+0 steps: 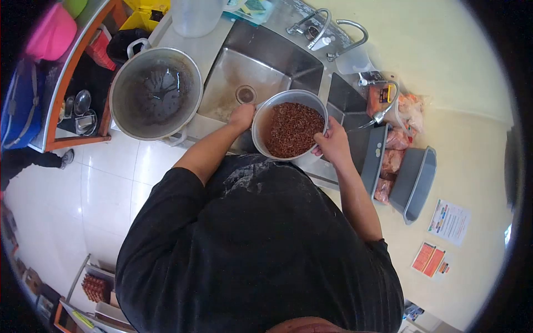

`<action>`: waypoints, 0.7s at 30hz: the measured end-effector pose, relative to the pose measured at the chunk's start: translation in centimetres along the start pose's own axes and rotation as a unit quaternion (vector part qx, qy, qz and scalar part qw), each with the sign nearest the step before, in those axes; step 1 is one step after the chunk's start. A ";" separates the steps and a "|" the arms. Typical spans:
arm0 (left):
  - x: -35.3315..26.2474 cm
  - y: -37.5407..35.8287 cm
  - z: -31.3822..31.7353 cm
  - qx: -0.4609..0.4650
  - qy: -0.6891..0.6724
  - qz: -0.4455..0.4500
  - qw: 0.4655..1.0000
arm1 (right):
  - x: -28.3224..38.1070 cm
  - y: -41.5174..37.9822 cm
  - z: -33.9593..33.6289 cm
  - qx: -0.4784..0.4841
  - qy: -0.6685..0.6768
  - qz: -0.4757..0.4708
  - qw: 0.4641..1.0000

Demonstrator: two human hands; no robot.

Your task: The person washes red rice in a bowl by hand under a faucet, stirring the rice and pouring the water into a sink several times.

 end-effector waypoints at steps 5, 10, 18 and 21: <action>0.1 0.7 0.9 -0.005 0.002 0.025 1.000 | 0.4 -0.5 -0.1 -0.021 -0.013 -0.005 1.000; -1.3 -0.8 -0.5 -0.006 0.044 0.017 0.999 | 0.6 -1.1 0.0 -0.043 -0.038 -0.025 0.998; -2.9 -1.6 -0.8 0.035 0.167 0.041 0.984 | 1.2 -2.7 0.8 -0.069 -0.045 -0.081 0.993; -1.9 -0.5 1.0 0.045 0.192 0.063 0.978 | 0.6 -2.5 0.4 -0.084 -0.069 -0.125 0.986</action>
Point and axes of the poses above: each hand's wrist, its own y-axis towards the middle knuckle, its own z-axis out of the palm, x = y × z, the point moved 10 cm from there along y, towards the middle knuckle, and after that the axes turned 8 degrees about y, right-handed, at the moved point
